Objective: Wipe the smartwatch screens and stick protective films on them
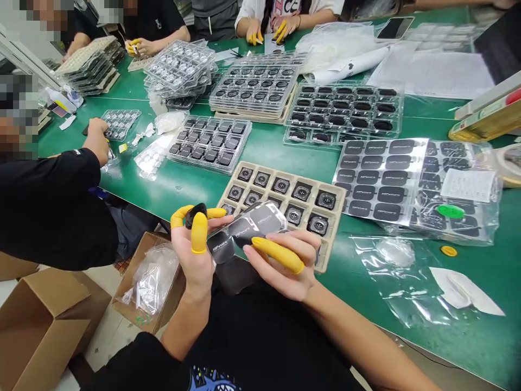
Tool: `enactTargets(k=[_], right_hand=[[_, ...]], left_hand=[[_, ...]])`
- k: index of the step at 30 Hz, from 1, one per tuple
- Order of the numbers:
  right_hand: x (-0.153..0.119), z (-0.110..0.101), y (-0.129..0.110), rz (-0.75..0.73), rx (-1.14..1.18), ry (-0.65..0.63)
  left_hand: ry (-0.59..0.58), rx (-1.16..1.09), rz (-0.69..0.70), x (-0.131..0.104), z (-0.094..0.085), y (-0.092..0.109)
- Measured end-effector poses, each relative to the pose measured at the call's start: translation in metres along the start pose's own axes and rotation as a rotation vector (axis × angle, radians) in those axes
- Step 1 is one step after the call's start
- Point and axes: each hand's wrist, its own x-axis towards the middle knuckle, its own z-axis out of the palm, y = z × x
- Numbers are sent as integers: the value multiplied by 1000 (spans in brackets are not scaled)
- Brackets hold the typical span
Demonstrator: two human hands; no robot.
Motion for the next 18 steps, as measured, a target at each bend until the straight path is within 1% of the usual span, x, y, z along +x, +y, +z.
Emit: enactTargets(k=[3,5,10,13,15,18], right_hand=[[-3,7,1,12,25,25],[-4,11,0,21,27,17],[-4,17,-5,46,30,3],[-5,18,-10,75,38,-31],[-7,17,-13,97,47,-64],[-6,12,-18,118,56,-122]], left_hand=[[10,-11,-31,-1,-1,6],[27,6,-9,-1,-1,7],[89,108,150,2,0,-3],[126,184,254,8,-1,-9],[144,226,295,12,-3,-12],[172,250,310,17,-5,-13]])
